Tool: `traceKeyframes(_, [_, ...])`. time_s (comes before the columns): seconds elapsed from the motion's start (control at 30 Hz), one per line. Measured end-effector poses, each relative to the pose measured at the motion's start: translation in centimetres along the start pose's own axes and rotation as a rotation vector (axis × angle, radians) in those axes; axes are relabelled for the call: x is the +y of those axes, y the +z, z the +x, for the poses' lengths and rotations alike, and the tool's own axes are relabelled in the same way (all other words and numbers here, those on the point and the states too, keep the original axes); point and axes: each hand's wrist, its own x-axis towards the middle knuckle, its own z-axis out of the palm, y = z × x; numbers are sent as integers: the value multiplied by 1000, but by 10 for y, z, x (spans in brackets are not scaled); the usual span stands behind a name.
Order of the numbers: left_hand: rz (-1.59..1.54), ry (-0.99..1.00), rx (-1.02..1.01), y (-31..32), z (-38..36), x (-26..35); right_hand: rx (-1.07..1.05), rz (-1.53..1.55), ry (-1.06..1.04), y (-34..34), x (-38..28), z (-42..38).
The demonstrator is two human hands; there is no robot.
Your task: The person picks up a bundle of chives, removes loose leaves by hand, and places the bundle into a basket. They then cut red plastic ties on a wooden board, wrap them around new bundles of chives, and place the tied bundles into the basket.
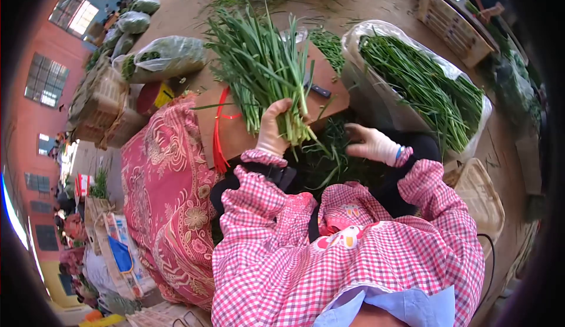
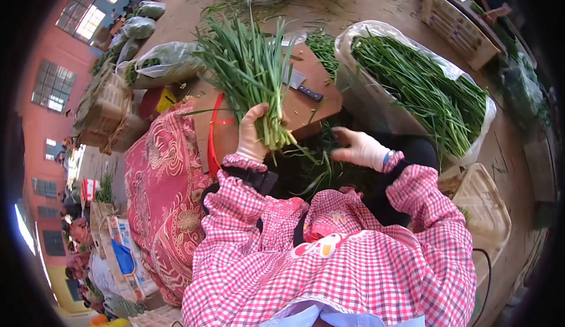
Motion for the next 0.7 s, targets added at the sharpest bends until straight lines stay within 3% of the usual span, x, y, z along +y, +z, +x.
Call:
traceKeyframes(0.07, [15, -74, 18, -12, -8, -13, -65, 483, -10, 2, -4, 25])
traceKeyframes(0.13, [20, -119, -59, -20, -12, -31, -291, 847, -43, 25, 29, 64])
traceKeyframes(0.2, [54, -226, -78, -16, -23, -50, -268, 1288, 23, 28, -21, 62])
traceKeyframes(0.27, [120, -366, -169, -26, -33, -74, -271, 1431, -44, 42, -21, 69])
traceKeyframes(0.3, [158, -409, -175, -32, -38, -81, -313, 1604, 64, 41, -25, 64])
traceKeyframes(0.47, [338, -553, -257, -42, -56, -85, -95, 1590, 115, 59, 13, 59])
traceKeyframes(0.57, [478, -644, -326, -47, -48, -82, 41, 1420, 97, 64, 13, 63])
traceKeyframes(0.67, [616, -592, -281, -35, -45, -77, 125, 1486, 92, 61, 7, 62])
traceKeyframes(0.7, [549, -494, -327, -33, -41, -77, 140, 1513, 97, 61, 5, 61])
